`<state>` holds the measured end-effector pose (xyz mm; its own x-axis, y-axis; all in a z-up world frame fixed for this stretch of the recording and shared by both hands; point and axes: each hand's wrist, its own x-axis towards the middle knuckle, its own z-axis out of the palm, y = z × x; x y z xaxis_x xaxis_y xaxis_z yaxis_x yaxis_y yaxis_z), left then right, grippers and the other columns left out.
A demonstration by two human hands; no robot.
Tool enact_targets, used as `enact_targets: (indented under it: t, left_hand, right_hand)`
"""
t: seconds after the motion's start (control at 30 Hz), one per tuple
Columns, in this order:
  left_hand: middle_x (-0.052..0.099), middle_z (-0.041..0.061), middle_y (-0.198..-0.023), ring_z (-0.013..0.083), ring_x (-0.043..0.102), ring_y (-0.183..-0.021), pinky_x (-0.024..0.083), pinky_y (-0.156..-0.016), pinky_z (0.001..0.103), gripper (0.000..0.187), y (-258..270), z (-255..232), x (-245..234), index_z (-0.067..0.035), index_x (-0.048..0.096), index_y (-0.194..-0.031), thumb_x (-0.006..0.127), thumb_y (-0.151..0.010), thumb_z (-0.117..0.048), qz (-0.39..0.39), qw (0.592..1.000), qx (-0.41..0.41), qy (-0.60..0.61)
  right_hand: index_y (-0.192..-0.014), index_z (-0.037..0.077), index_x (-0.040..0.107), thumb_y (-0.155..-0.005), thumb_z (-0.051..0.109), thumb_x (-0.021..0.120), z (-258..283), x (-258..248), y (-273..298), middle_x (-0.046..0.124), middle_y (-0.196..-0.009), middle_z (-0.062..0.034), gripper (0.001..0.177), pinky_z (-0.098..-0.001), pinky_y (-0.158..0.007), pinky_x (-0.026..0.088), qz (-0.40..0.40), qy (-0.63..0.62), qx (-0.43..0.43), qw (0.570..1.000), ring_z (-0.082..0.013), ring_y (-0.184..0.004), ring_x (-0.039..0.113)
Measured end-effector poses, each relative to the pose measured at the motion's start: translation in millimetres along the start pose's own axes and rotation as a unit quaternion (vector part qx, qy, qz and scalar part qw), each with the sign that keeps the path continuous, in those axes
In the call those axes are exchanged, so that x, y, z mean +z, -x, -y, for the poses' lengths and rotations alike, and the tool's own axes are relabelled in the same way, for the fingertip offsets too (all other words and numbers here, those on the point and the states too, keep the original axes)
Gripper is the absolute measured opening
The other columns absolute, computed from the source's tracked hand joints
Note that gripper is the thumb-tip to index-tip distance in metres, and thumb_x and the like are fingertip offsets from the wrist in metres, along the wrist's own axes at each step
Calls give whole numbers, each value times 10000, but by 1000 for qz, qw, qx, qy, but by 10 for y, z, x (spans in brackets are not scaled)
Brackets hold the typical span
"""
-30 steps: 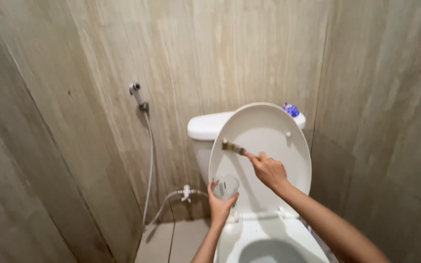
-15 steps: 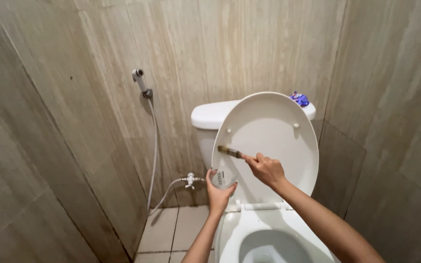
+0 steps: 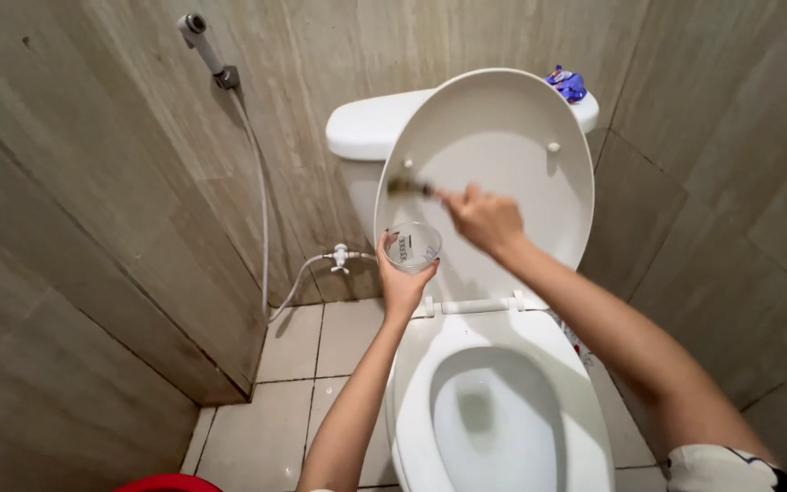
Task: The recorder cleans the lid and exterior of a toilet using a brush and a cleaning solution mixed in a cup.
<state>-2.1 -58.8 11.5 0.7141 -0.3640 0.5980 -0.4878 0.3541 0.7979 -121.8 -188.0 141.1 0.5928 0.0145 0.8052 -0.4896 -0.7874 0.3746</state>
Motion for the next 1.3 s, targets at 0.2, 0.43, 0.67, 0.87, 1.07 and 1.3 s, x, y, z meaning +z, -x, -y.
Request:
enact_targets:
  t: [0.2, 0.43, 0.67, 0.87, 1.07, 1.3]
  left_hand:
    - [502, 158, -1447, 289, 506, -1347, 408, -1143, 382, 1055, 11, -6, 79, 6, 334, -1518, 920, -654, -144, -5, 1000, -2, 7]
    - [514, 152, -1427, 278, 521, -1315, 425, -1104, 379, 1076, -9, -18, 30, -4, 322, -1511, 929, -636, -153, -10, 1000, -17, -3]
    - [513, 155, -1432, 278, 519, -1327, 414, -1119, 381, 1068, 0, -17, 3, -8, 326, -1522, 930, -653, -149, -9, 1000, 13, 19]
    - [514, 153, -1439, 277, 519, -1327, 412, -1121, 381, 1068, 28, -13, 155, -5, 325, -1509, 934, -643, -151, -13, 1000, 3, 14]
    - [531, 141, -1441, 282, 532, -1325, 425, -1109, 379, 1079, 53, -255, 311, -15, 326, -1511, 933, -634, -180, -3, 1000, -26, 1]
    - [515, 155, -1456, 294, 528, -1339, 427, -1114, 387, 1074, 97, -366, 674, -15, 324, -1524, 928, -651, -182, 22, 999, -6, 35]
  right_hand:
    - [-1092, 302, 753, -976, 376, 683, 79, -141, -60, 606, -675, -55, 154, -402, -325, 429, -30, -40, 60, 997, -241, -407, 589]
    - [-1206, 328, 728, -1005, 360, 674, -164, -149, 57, 606, -720, -31, 211, -375, -390, 451, -61, -47, 131, 988, -223, -469, 594]
    - [-1237, 343, 727, -986, 371, 687, -93, -117, 193, 570, -652, -19, 256, -348, -339, 404, -51, -44, 89, 994, -181, -389, 531]
    - [-1202, 355, 727, -981, 363, 674, -115, -135, 139, 559, -654, -9, 227, -365, -347, 403, -79, -28, 0, 996, -188, -402, 541]
    - [-1210, 292, 733, -1037, 348, 631, -773, -229, 255, 681, -745, -96, 208, -434, -451, 489, -55, -39, 275, 959, -300, -556, 649]
    - [-1267, 182, 738, -999, 298, 579, -674, -47, 1135, 719, -808, -216, 333, -531, -611, 536, 4, -139, 389, 911, -433, -676, 682]
